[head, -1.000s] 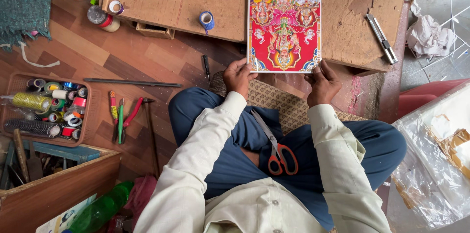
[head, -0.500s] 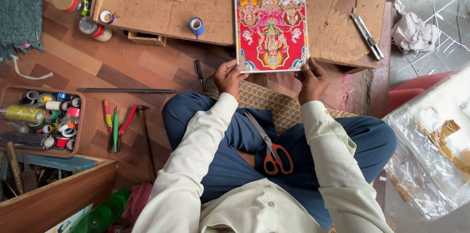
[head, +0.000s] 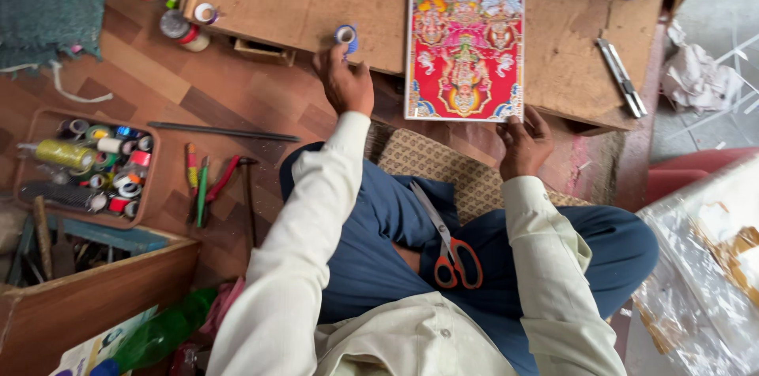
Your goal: The person applies blue patterned tape to the edges of a rectangular cardboard piece featuring a printed deity image. They smooth the tape, trim excess with scissors, and flip the piece to tape all four sides. The finished piece is stacked with others.
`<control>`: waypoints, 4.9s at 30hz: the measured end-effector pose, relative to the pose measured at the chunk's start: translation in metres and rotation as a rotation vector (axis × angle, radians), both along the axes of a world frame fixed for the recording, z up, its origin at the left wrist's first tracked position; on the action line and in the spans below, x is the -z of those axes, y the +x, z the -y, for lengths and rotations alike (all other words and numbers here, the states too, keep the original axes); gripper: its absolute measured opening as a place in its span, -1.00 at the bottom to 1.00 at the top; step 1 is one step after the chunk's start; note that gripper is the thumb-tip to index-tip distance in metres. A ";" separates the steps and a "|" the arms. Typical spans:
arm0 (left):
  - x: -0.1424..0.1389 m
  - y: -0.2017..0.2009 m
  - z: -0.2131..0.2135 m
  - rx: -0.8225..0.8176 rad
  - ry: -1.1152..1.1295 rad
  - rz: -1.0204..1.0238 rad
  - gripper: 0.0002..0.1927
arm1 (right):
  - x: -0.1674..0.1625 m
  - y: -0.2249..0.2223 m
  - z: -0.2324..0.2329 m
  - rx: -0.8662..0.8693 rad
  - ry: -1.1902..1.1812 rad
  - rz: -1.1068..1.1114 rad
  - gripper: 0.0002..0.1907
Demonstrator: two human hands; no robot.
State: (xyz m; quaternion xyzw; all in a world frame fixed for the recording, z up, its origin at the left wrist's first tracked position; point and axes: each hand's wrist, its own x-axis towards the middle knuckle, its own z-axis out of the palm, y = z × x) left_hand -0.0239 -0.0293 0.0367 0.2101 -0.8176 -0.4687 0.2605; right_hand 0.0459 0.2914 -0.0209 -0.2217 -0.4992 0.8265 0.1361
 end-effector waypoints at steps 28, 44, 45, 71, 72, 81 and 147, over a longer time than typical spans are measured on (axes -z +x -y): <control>0.012 0.117 -0.075 1.101 0.811 0.268 -0.78 | -0.072 0.071 0.041 -0.581 -0.165 -0.015 -0.70; -0.004 0.098 -0.087 0.995 0.031 0.339 -0.55 | -0.036 0.058 0.047 -0.356 0.031 0.087 -0.92; -0.004 0.094 -0.084 0.990 -0.025 0.322 -0.55 | -0.027 0.054 0.046 -0.293 0.054 0.072 -0.92; 0.004 0.047 -0.033 0.513 0.349 0.397 -0.73 | 0.021 -0.001 -0.002 0.272 -0.106 0.093 -0.86; 0.004 0.047 -0.033 0.521 0.338 0.383 -0.73 | 0.021 -0.001 -0.002 0.269 -0.105 0.088 -0.86; 0.002 0.047 -0.030 0.496 0.320 0.423 -0.74 | 0.023 -0.002 -0.001 0.270 -0.097 0.080 -0.85; 0.039 0.051 -0.033 0.570 0.812 0.415 -0.84 | -0.083 0.087 0.035 -0.424 1.443 0.051 -0.74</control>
